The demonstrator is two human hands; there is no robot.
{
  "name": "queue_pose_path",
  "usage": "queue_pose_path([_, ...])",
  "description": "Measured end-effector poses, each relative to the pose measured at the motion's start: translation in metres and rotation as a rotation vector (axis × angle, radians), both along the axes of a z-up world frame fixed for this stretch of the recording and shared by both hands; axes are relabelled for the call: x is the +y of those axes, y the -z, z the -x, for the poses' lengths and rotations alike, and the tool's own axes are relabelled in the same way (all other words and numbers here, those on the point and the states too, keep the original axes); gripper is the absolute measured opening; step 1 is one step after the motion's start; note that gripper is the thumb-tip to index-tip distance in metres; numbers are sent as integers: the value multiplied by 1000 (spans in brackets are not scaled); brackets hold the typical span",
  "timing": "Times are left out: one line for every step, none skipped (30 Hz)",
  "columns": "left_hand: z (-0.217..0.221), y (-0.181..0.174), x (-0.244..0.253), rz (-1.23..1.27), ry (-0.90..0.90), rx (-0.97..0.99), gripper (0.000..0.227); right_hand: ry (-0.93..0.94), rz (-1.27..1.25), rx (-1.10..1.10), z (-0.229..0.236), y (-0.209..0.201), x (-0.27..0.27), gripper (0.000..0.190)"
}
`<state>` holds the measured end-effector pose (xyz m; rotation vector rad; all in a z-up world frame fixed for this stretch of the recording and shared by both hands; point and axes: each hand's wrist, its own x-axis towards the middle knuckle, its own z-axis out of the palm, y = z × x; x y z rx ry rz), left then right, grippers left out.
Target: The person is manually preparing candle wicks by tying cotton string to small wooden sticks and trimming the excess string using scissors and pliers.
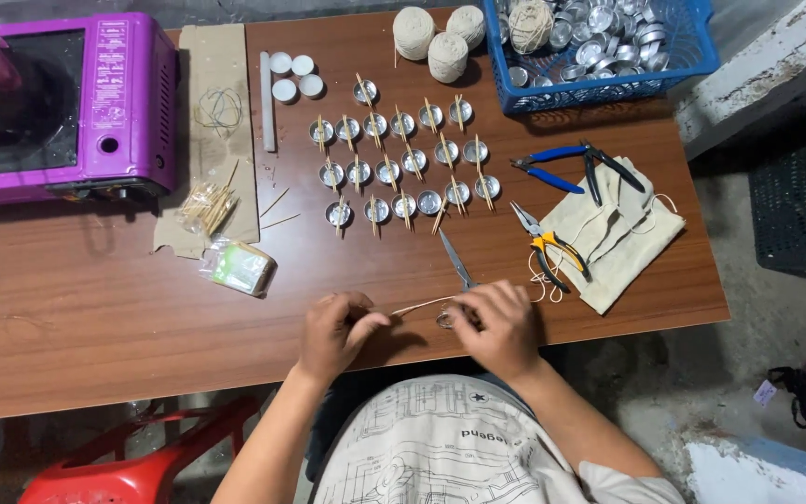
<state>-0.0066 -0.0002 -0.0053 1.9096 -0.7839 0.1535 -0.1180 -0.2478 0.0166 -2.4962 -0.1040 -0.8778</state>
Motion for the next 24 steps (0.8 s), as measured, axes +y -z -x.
queue_pose_path([5, 2, -6, 2, 3, 3, 31, 3, 2, 3, -3, -9, 9, 19])
queue_pose_path([9, 4, -13, 39, 39, -3, 35, -144, -90, 57, -5, -19, 18, 28])
queue_pose_path([13, 5, -20, 79, 76, -12, 39, -290, -180, 107, -9, -29, 26, 37])
queue_pose_path([14, 0, -26, 83, 78, -12, 39, -287, -176, 108, -9, -28, 29, 37])
queue_pose_path([14, -6, -31, 57, 101, -71, 40, -358, -206, 189, -10, -28, 33, 36])
queue_pose_path([14, -13, -36, 30, 124, -131, 40, -429, -236, 271, -12, -27, 37, 34])
queue_pose_path([13, -13, -37, 30, 122, -132, 40, -431, -235, 270, -13, -26, 33, 34])
queue_pose_path([11, -14, -38, -5, 127, -131, 40, -440, -265, 293, -15, -24, 30, 12])
queue_pose_path([10, -14, -40, -41, 135, -129, 40, -445, -295, 315, -15, -23, 26, 15])
queue_pose_path([9, -19, -41, -40, 136, -130, 40, -444, -294, 315, -18, -31, 23, 15])
queue_pose_path([7, -24, -42, 0, 143, -73, 41, -438, -340, 329, -20, -39, 20, 14])
queue_pose_path([6, -28, -44, 40, 150, -16, 43, -431, -386, 344, -21, -47, 17, 15])
queue_pose_path([5, -25, -45, 36, 156, -13, 43, -426, -391, 345, -19, -44, 17, 15])
queue_pose_path([4, -21, -45, 28, 138, -4, 43, -411, -447, 354, -17, -42, 18, 6])
queue_pose_path([1, -19, -46, 20, 120, 1, 42, -397, -503, 359, -17, -40, 19, 20])
queue_pose_path([-2, -21, -49, 17, 125, 1, 42, -393, -506, 356, -19, -35, 21, 20])
queue_pose_path([-2, -22, -52, 22, 129, -7, 40, -399, -411, 324, -19, -30, 22, 22])
queue_pose_path([-3, -22, -55, 28, 134, -14, 38, -403, -315, 291, -20, -25, 24, 23])
queue_pose_path([-4, -24, -58, 26, 134, -6, 38, -402, -319, 298, -22, -14, 17, 23])
queue_pose_path([-5, -26, -61, 63, 132, 2, 39, -404, -331, 296, -25, -4, 11, 12])
queue_pose_path([-6, -27, -63, 100, 125, 9, 41, -410, -343, 295, -28, 7, 5, 19])
queue_pose_path([-9, -27, -63, 99, 122, 16, 41, -412, -346, 302, -33, -7, 1, 19])
queue_pose_path([-12, -27, -61, 104, 118, 63, 41, -399, -341, 272, -37, -21, -2, 13])
queue_pose_path([-15, -28, -60, 109, 114, 110, 41, -387, -336, 243, -42, -34, -6, 8])
